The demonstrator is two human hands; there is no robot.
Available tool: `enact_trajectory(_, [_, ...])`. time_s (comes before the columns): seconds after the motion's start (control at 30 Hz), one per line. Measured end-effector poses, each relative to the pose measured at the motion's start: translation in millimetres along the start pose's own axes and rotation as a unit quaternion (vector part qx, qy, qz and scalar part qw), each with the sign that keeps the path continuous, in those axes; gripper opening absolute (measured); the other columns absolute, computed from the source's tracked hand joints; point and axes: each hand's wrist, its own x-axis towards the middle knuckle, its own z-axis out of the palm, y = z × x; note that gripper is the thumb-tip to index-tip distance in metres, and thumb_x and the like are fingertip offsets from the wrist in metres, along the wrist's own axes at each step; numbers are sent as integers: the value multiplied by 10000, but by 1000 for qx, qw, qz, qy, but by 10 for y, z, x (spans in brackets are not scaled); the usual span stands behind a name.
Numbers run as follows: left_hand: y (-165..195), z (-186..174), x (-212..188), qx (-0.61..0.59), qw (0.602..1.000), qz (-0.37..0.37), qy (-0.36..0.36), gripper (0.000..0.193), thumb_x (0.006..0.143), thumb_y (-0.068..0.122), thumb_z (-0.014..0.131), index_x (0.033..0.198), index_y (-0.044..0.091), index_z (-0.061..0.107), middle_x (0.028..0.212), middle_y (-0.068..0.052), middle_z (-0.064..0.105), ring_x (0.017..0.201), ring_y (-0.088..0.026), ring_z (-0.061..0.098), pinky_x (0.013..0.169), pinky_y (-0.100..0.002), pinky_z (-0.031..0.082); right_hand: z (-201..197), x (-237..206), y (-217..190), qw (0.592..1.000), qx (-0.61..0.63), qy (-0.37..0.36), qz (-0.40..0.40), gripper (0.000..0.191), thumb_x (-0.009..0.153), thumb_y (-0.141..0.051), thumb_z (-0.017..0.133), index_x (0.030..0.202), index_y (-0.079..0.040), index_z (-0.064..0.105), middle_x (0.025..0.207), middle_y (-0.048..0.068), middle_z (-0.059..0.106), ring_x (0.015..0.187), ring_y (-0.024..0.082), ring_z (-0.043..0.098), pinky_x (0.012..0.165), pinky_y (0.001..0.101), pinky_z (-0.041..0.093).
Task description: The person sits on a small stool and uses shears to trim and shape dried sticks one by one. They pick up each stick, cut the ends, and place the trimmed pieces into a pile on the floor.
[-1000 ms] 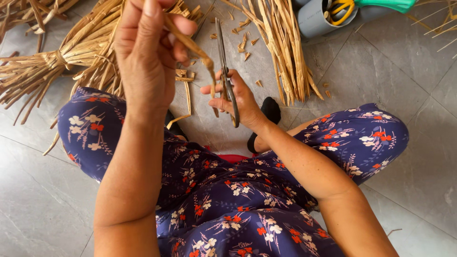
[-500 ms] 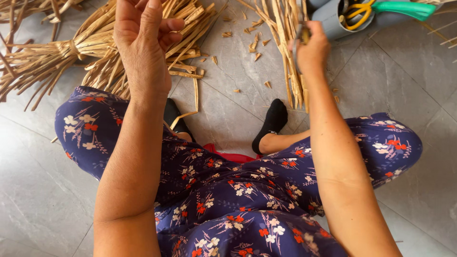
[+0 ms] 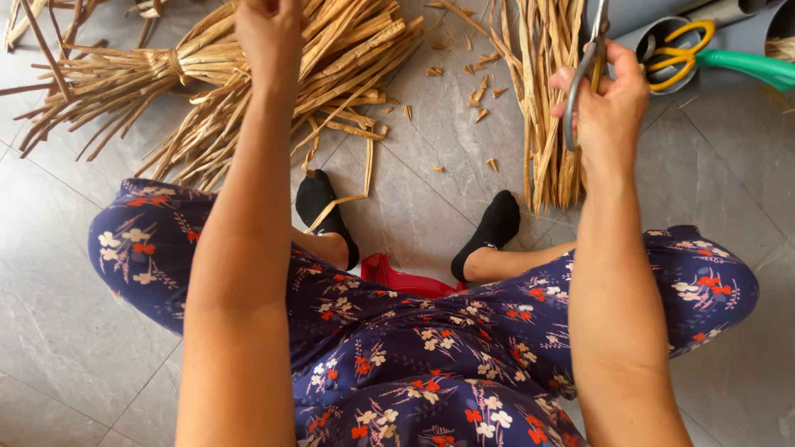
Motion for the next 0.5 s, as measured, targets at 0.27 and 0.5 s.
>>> enact_trajectory(0.27, [-397,51,-120,388,919,51,-56,260,883,156,653,1137,109,629,1121,-162,691,1072,-369,656,862,-489,561,-136,-562,-746,981,-143,-123,-51,547,885,-132,786,1388,1,614,851,63,716,644,96,631,557,239,500])
enact_trajectory(0.5, [-476,-21,-170,472,880,0,-56,156,976,174,553,1096,122,637,1210,-125,649,1172,-349,607,872,-493,548,160,-388,-478,986,-63,-136,-68,563,898,-86,719,1426,-2,542,931,94,769,664,101,659,621,238,527])
